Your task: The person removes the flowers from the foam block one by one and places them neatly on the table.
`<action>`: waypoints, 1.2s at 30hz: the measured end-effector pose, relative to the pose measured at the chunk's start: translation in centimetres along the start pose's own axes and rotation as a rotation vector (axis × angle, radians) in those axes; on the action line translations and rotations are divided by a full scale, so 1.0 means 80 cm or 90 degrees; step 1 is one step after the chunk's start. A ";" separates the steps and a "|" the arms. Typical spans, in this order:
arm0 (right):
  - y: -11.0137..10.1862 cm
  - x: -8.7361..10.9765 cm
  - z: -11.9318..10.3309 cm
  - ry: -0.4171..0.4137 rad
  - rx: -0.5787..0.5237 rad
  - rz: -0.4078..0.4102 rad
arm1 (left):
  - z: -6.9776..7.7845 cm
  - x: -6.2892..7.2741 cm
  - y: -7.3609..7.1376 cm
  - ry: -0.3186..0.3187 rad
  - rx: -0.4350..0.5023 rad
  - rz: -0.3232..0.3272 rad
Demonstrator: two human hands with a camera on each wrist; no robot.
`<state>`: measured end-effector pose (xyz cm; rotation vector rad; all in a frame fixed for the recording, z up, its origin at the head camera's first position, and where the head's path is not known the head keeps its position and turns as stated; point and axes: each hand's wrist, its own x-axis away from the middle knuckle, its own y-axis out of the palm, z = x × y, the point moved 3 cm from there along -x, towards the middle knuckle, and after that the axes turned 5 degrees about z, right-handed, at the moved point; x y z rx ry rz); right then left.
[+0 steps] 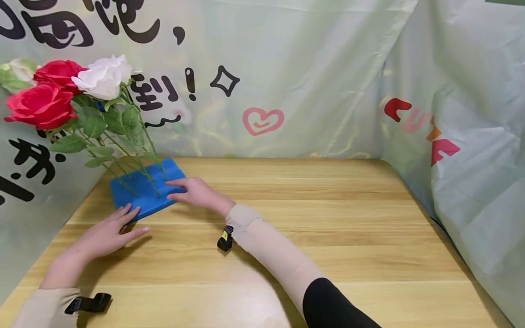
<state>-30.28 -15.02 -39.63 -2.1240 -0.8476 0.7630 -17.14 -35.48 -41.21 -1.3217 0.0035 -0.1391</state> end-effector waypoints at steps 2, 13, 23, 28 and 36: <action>0.006 -0.006 0.000 0.016 -0.023 0.006 | 0.000 0.000 -0.001 0.001 0.000 0.004; 0.035 -0.025 -0.003 0.094 -0.216 0.027 | 0.004 0.003 -0.005 0.000 -0.002 0.006; 0.050 -0.034 -0.008 0.147 -0.260 0.159 | 0.004 -0.003 -0.006 0.002 0.014 0.013; 0.054 -0.034 -0.013 0.174 -0.198 0.199 | 0.004 -0.002 -0.006 0.001 0.017 0.014; 0.062 -0.032 -0.017 0.180 -0.261 0.228 | 0.002 -0.001 -0.002 -0.002 0.018 0.016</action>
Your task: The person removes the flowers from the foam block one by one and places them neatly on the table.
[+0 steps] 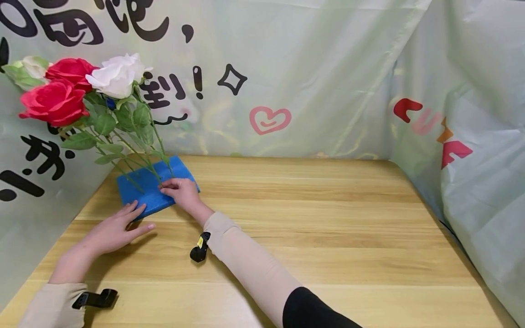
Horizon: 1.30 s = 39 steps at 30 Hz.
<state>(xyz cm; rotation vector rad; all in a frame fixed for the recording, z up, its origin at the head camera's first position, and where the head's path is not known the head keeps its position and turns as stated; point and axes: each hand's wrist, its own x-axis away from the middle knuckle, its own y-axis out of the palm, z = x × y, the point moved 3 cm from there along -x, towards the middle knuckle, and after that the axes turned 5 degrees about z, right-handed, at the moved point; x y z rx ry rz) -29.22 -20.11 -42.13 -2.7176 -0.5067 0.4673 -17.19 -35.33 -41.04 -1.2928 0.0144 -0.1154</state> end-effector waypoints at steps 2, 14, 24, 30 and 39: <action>0.000 0.001 0.000 0.000 -0.013 0.004 | -0.001 0.000 0.000 0.000 0.000 0.002; 0.004 0.003 0.002 0.004 -0.069 0.016 | 0.002 0.000 0.000 0.002 -0.001 0.008; 0.002 0.005 0.002 -0.001 -0.114 -0.004 | 0.005 0.002 -0.002 0.002 -0.001 0.008; -0.005 0.007 0.001 -0.004 -0.139 -0.014 | 0.004 0.001 0.000 0.004 -0.004 0.007; -0.020 0.009 -0.007 -0.016 -0.186 -0.031 | 0.003 0.000 0.001 0.002 -0.002 0.003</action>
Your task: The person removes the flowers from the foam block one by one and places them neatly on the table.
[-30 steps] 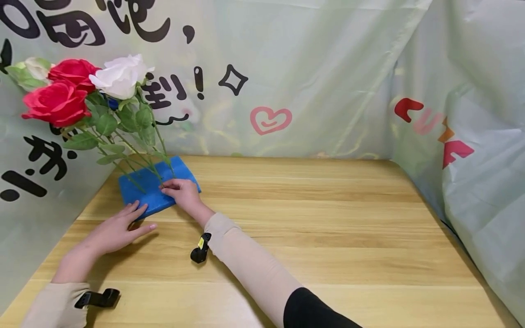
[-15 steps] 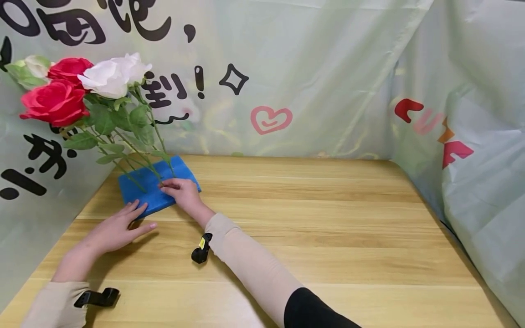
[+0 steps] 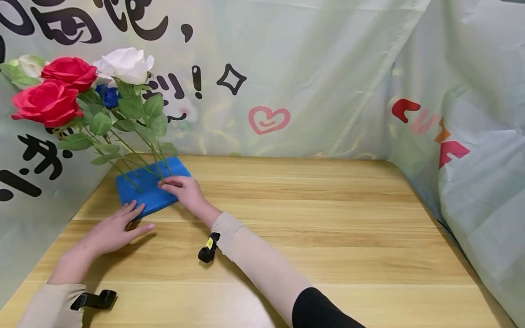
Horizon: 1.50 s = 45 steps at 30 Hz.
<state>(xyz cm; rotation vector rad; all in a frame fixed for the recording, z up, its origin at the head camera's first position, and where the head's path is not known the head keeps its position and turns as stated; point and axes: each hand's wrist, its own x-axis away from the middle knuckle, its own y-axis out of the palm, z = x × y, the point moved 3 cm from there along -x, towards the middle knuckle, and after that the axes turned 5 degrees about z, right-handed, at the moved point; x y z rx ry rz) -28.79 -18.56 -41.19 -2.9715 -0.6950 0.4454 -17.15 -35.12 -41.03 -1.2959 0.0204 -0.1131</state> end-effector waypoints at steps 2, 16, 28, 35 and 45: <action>-0.004 0.003 -0.004 -0.004 -0.008 -0.004 | 0.000 0.000 0.000 0.001 0.000 0.000; -0.051 0.033 -0.028 -0.020 -0.042 -0.033 | 0.002 0.000 0.002 0.002 -0.002 0.000; -0.100 0.069 -0.039 -0.027 -0.001 -0.007 | 0.001 0.006 0.002 0.005 0.005 0.002; -0.137 0.088 -0.041 -0.018 0.031 -0.003 | 0.004 0.003 0.002 0.007 0.003 0.000; -0.189 0.119 -0.036 0.028 -0.007 0.013 | 0.001 0.002 0.002 0.006 0.002 -0.004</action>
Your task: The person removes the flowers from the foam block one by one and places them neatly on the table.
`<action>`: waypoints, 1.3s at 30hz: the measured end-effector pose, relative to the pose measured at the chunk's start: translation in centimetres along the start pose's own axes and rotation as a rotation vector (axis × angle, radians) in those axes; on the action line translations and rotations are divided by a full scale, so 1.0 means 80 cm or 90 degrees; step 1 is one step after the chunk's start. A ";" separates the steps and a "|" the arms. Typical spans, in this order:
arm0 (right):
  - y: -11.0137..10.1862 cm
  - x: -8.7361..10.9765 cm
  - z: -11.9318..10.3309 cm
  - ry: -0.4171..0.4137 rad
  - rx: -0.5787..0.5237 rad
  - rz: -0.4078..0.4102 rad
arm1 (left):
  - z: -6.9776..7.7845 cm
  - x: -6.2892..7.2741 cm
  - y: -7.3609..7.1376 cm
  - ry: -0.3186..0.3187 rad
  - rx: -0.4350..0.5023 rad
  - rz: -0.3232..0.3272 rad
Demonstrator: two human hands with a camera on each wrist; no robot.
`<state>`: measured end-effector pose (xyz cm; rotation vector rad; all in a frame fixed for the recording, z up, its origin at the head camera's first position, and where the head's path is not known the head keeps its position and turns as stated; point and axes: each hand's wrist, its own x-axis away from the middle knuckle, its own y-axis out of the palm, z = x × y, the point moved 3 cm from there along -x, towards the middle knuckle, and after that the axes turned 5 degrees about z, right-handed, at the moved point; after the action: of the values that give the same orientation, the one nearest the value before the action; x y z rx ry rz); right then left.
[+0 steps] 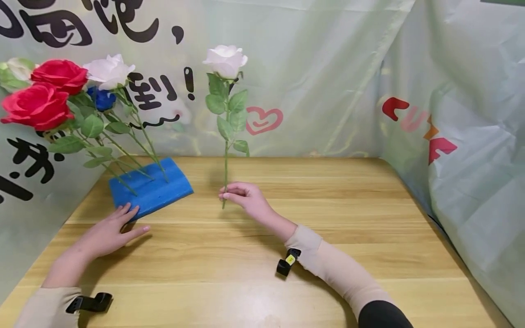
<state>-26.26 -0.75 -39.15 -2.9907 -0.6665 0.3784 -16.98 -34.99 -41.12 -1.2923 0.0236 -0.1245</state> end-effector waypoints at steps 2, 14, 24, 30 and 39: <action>-0.010 0.005 -0.001 -0.003 -0.013 0.008 | 0.000 0.000 -0.002 0.002 -0.002 0.001; -0.071 0.038 0.004 0.038 -0.070 0.072 | 0.001 -0.003 -0.007 0.006 -0.003 -0.003; -0.119 0.082 0.010 0.065 -0.030 0.099 | 0.006 -0.005 -0.003 0.011 -0.009 0.007; -0.135 0.105 0.014 0.071 -0.024 0.102 | 0.008 -0.005 -0.002 0.005 -0.029 0.008; -0.154 0.137 0.021 0.117 -0.055 0.118 | 0.004 -0.002 0.000 0.009 -0.030 0.009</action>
<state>-22.19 15.08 -41.95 -3.1285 -0.4005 0.0816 -17.15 -34.64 -41.00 -1.3386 0.0474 -0.1217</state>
